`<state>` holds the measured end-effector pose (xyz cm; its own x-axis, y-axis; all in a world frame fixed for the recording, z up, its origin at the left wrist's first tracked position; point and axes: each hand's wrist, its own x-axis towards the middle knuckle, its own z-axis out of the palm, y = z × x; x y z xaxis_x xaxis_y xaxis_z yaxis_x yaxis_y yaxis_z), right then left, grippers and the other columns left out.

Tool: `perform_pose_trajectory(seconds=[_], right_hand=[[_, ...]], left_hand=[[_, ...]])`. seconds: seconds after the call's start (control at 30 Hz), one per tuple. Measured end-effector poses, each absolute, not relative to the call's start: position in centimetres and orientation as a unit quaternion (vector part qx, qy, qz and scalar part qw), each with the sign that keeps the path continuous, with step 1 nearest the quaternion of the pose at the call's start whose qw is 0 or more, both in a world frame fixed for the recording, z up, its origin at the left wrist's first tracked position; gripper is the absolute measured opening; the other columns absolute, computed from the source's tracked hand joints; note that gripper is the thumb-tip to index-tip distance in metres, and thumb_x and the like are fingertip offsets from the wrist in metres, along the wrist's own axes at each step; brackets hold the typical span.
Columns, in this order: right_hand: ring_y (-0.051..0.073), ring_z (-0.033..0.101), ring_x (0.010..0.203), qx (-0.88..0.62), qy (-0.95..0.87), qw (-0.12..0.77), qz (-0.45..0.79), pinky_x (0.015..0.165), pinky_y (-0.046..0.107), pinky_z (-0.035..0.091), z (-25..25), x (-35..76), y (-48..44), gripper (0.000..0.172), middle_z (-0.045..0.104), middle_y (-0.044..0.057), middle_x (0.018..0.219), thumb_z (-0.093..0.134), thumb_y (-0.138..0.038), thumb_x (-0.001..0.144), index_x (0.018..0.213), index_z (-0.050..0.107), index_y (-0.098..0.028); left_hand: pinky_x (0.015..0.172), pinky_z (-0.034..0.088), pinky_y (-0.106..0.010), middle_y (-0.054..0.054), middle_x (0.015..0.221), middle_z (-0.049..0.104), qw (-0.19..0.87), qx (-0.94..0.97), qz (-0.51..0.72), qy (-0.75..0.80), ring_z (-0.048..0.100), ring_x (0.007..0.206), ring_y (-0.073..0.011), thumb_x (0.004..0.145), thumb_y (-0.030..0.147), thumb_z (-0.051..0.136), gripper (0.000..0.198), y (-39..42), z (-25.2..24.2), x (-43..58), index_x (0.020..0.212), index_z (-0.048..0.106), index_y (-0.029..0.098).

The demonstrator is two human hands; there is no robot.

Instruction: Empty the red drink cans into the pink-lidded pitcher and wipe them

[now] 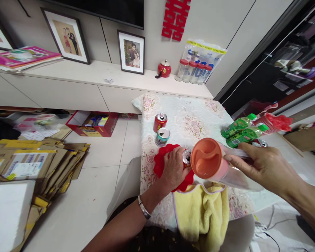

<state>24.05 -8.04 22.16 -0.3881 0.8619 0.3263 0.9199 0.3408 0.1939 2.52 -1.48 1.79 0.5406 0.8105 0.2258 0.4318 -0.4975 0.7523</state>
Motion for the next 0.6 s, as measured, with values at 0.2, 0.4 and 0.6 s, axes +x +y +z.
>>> perform_pose_trajectory(seconds=[0.2,0.4,0.6], right_hand=[[0.008,0.039,0.037,-0.541,-0.817,0.085,-0.182,0.040,0.024,0.030,22.17,24.02,-8.00,0.062,0.036,-0.006,0.049,0.041,-0.060,0.115,0.071,0.054,-0.018],[0.009,0.040,0.037,-0.544,-0.815,0.087,-0.180,0.041,0.024,0.030,22.15,23.92,-7.89,0.063,0.037,-0.006,0.049,0.041,-0.062,0.115,0.072,0.054,-0.017],[0.008,0.039,0.036,-0.549,-0.814,0.094,-0.164,0.041,0.023,0.028,22.16,24.08,-8.13,0.065,0.037,-0.005,0.048,0.041,-0.062,0.114,0.070,0.053,-0.017]], left_hand=[[0.117,0.044,-0.064,-0.024,0.155,0.055,0.320,0.818,0.298,0.374,0.052,0.149,-0.0384,0.089,0.020,0.072,0.069,-1.40,1.74,2.45,0.148,0.036,0.020],[0.117,0.042,-0.065,-0.025,0.156,0.055,0.324,0.817,0.291,0.379,0.050,0.151,-0.0383,0.090,0.019,0.071,0.067,-1.45,1.96,2.46,0.148,0.037,0.018],[0.117,0.043,-0.063,-0.023,0.155,0.055,0.322,0.815,0.301,0.376,0.051,0.150,-0.0375,0.091,0.022,0.072,0.067,-1.44,1.73,2.48,0.149,0.038,0.021]])
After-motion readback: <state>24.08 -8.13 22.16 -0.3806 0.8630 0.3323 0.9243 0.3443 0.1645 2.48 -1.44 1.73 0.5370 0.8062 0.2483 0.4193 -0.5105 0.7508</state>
